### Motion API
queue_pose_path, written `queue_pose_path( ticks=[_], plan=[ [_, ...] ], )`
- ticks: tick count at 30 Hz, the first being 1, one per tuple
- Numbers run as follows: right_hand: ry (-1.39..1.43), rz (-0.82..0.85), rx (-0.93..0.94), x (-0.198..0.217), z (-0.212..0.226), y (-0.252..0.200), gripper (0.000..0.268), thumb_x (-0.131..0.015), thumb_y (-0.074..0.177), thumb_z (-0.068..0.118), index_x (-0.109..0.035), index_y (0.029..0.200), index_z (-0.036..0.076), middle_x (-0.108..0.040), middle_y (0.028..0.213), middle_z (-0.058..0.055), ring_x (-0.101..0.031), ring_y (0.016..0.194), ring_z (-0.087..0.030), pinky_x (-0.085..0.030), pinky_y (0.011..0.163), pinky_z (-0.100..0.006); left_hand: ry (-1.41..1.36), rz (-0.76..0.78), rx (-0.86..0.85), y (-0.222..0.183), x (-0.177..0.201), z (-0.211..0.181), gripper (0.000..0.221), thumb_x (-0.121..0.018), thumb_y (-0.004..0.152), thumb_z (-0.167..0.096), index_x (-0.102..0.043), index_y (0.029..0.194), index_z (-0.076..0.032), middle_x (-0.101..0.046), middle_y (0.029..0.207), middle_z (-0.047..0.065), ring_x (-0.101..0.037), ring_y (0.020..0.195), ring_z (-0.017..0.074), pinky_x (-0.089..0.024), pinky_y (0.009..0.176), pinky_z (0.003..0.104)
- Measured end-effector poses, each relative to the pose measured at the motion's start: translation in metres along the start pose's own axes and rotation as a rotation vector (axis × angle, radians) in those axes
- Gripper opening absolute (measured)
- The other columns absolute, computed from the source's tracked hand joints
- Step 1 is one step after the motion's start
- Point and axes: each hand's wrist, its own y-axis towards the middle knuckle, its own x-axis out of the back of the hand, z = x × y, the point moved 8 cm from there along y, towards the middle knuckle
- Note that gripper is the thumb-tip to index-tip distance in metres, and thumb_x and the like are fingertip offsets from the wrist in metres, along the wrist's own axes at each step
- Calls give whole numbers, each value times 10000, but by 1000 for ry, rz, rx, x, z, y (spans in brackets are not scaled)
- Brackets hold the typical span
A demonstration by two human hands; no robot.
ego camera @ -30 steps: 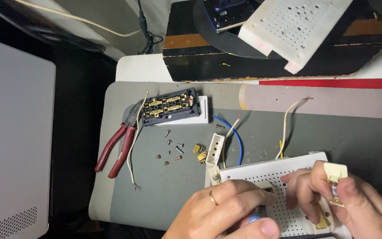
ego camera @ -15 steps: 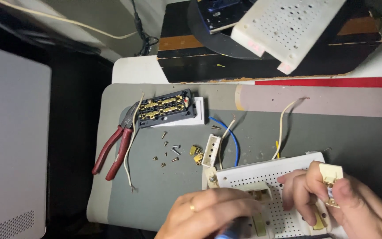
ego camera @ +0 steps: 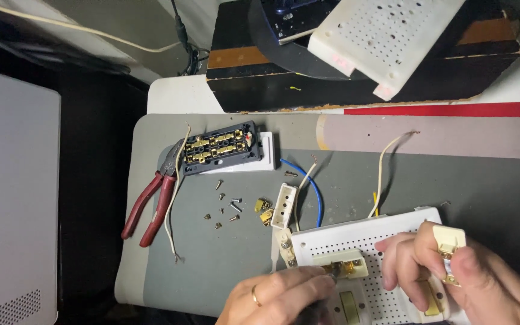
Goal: The person is repairing or assembling an electrical switch mechanism by using a screwdriver to secure internal components.
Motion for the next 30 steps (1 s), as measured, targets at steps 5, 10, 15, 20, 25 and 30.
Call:
queue_pose_path(
  ticks=[5, 10, 15, 20, 25, 30],
  plan=[
    [-4, 0, -24, 3, -4, -1, 526, -490, 992, 572, -448, 745, 111, -578, 534, -100, -654, 682, -297, -484, 922, -488, -82, -60, 21, -1, 5, 0, 201, -565, 950, -245, -710, 993, -113, -752, 979, -13, -772, 883, 93, -612, 735, 203],
    [-41, 10, 7, -1, 1, 2, 508, -470, 1003, 563, -439, 748, 124, -584, 536, -83, -653, 665, -274, -488, 925, -479, 8, 30, 11, 1, -1, -3, 145, -658, 915, -163, -713, 1047, -138, -735, 1047, -2, -751, 815, 110, -600, 676, 224],
    [-2, -17, -22, 3, -5, -1, 517, -492, 992, 564, -446, 747, 111, -574, 535, -103, -649, 689, -298, -487, 895, -479, -32, 12, -5, -2, -1, 0, 148, -625, 930, -173, -722, 1024, -113, -728, 1034, 7, -759, 887, 105, -601, 728, 216],
    [22, -44, -6, 1, -2, -1, 518, -517, 985, 558, -449, 748, 103, -563, 537, -110, -638, 700, -299, -486, 844, -460, -37, -21, 41, 3, -1, 1, 135, -637, 913, -188, -734, 987, -130, -742, 988, -4, -758, 878, 81, -595, 720, 207],
    [51, -90, -9, -1, 0, -2, 514, -518, 986, 527, -446, 738, 83, -545, 528, -126, -626, 685, -318, -480, 828, -456, -137, 106, 25, 12, -6, -1, 168, -623, 917, -95, -679, 1071, -132, -709, 1064, 33, -745, 886, 114, -601, 787, 236],
    [182, -177, -12, -8, 2, -6, 478, -555, 989, 447, -441, 758, 44, -518, 567, -151, -585, 692, -348, -439, 730, -439, -396, 312, -77, 37, -3, -19, 393, -282, 1076, -237, -573, 1162, 12, -661, 1147, 145, -691, 1096, 262, -574, 965, 348]
  ],
)
